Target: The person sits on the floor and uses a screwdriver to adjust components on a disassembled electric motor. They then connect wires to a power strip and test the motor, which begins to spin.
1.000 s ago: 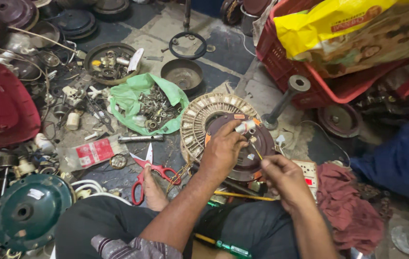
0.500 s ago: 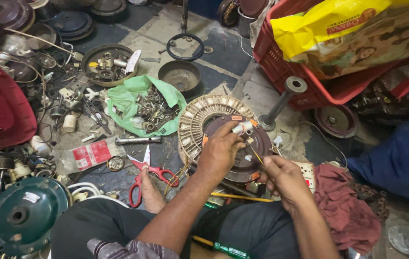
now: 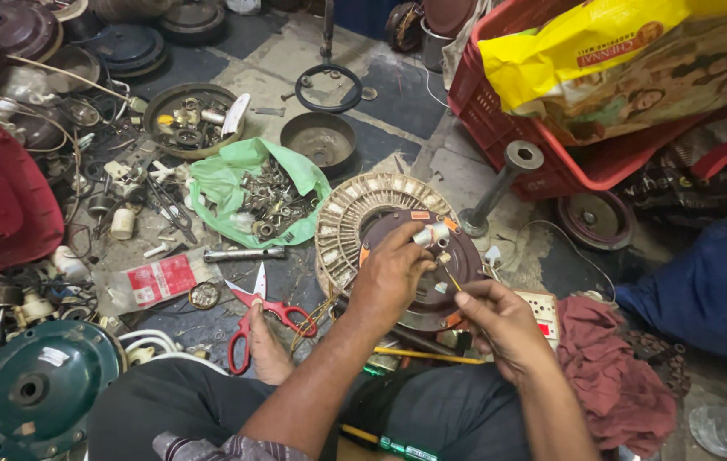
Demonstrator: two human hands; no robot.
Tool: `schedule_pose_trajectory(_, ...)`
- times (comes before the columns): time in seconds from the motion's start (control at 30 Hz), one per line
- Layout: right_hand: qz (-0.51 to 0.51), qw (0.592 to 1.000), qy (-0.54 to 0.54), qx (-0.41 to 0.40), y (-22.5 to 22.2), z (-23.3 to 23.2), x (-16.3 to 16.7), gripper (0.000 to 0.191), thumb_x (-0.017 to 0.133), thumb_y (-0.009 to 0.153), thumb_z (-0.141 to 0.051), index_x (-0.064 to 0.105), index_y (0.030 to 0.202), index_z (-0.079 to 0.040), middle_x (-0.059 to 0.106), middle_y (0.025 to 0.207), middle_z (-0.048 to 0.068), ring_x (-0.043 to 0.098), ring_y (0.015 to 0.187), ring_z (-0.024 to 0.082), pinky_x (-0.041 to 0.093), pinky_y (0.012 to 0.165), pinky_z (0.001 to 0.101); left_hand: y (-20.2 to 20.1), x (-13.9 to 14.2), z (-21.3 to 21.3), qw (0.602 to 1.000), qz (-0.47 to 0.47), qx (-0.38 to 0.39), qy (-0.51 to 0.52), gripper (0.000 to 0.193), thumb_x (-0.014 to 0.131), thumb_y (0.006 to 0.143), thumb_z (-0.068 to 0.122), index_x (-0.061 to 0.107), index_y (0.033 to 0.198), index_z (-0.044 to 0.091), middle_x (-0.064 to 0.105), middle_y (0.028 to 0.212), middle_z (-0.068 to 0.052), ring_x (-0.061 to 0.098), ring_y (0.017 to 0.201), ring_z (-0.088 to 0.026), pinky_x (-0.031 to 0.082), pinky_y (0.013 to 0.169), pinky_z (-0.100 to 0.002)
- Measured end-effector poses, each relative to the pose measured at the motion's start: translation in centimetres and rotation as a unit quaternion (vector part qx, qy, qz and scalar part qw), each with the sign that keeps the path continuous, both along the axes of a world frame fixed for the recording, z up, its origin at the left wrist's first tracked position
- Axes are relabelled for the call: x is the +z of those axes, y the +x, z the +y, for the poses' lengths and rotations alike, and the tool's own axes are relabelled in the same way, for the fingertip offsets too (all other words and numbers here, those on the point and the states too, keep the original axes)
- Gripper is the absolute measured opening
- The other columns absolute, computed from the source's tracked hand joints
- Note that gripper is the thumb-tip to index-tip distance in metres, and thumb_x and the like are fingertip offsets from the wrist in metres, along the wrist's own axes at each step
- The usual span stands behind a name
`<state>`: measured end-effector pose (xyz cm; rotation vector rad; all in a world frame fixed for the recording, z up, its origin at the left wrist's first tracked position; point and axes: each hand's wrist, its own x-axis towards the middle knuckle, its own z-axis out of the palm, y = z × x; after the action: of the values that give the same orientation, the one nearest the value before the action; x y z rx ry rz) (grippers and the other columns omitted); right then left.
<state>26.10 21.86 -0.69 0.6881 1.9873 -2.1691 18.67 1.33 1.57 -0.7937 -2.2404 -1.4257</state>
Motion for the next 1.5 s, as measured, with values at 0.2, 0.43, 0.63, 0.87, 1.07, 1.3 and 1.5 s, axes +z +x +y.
schedule_pose_trajectory(0.2, -0.045, 0.999, -0.016, 0.019, -0.1, -0.1, 0.1, 0.036, 0.060, 0.100, -0.040, 0.062, 0.093, -0.005, 0.061, 0.065, 0.005, 0.047, 0.043, 0.011, 0.032, 0.035, 0.0262, 0.1, 0.4, 0.0, 1.000, 0.005, -0.002, 0.001, 0.014, 0.078, 0.083, 0.009, 0.072, 0.092, 0.001, 0.065, 0.131, -0.017, 0.064, 0.117, -0.036, 0.051, 0.098, -0.043)
schedule_pose_trajectory(0.43, -0.032, 0.999, -0.010, -0.006, 1.3, -1.2, -0.3, 0.030, 0.055, 0.098, -0.037, 0.070, 0.103, -0.011, 0.055, 0.066, 0.001, 0.046, 0.047, 0.010, 0.035, 0.040, 0.0251, 1.8, 0.5, -1.7, 1.000, -0.015, 0.015, 0.023, 0.032, 0.068, 0.093, 0.005, 0.060, 0.124, 0.001, 0.059, 0.137, -0.022, 0.058, 0.125, -0.041, 0.048, 0.102, -0.046)
schedule_pose_trajectory(0.63, 0.051, 0.997, -0.048, -0.039, 1.4, -1.4, -0.9, 0.017, 0.062, 0.098, -0.021, 0.059, 0.107, -0.006, 0.058, 0.074, 0.001, 0.050, 0.053, 0.010, 0.041, 0.045, 0.0261, 3.8, 0.2, -1.5, 0.988, -0.061, 0.134, -0.036, 0.039, 0.071, 0.087, 0.009, 0.058, 0.124, 0.003, 0.062, 0.119, -0.021, 0.058, 0.113, -0.041, 0.046, 0.097, -0.049)
schedule_pose_trajectory(0.87, 0.050, 0.995, -0.079, -0.044, 0.8, -3.3, -0.4, 0.022, 0.063, 0.095, -0.018, 0.066, 0.114, -0.008, 0.055, 0.070, 0.000, 0.048, 0.050, 0.009, 0.038, 0.041, 0.0261, 3.2, -2.2, 2.1, 0.880, -0.399, 0.046, 0.252, 0.024, 0.070, 0.092, 0.013, 0.066, 0.109, -0.002, 0.073, 0.075, -0.007, 0.069, 0.062, -0.018, 0.055, 0.056, -0.030)
schedule_pose_trajectory(1.07, 0.056, 0.994, -0.077, -0.047, 1.1, -4.2, -0.5, 0.020, 0.064, 0.095, -0.016, 0.066, 0.112, -0.006, 0.054, 0.069, 0.000, 0.048, 0.048, 0.009, 0.039, 0.040, 0.0251, 2.1, -3.9, 2.5, 0.811, -0.497, 0.012, 0.308, 0.017, 0.066, 0.096, 0.018, 0.067, 0.094, 0.001, 0.071, 0.072, -0.007, 0.067, 0.054, -0.012, 0.046, 0.041, -0.025)
schedule_pose_trajectory(1.3, 0.058, 0.996, -0.051, -0.036, 0.6, -5.2, 0.0, 0.021, 0.067, 0.093, -0.016, 0.068, 0.112, -0.009, 0.054, 0.064, 0.000, 0.046, 0.042, 0.008, 0.036, 0.037, 0.0248, 1.0, -3.6, 0.8, 0.796, -0.545, -0.031, 0.263, 0.018, 0.066, 0.092, 0.016, 0.062, 0.086, 0.000, 0.071, 0.070, -0.010, 0.069, 0.053, -0.017, 0.050, 0.041, -0.030)
schedule_pose_trajectory(1.5, 0.037, 0.994, -0.065, -0.080, -0.7, -6.4, 0.3, 0.017, 0.070, 0.093, -0.021, 0.065, 0.102, -0.007, 0.054, 0.063, -0.001, 0.045, 0.040, 0.009, 0.033, 0.035, 0.0253, 0.2, -3.2, 0.2, 0.820, -0.544, -0.042, 0.172, 0.020, 0.067, 0.092, 0.019, 0.068, 0.088, -0.001, 0.072, 0.070, -0.008, 0.068, 0.054, -0.016, 0.053, 0.045, -0.030)
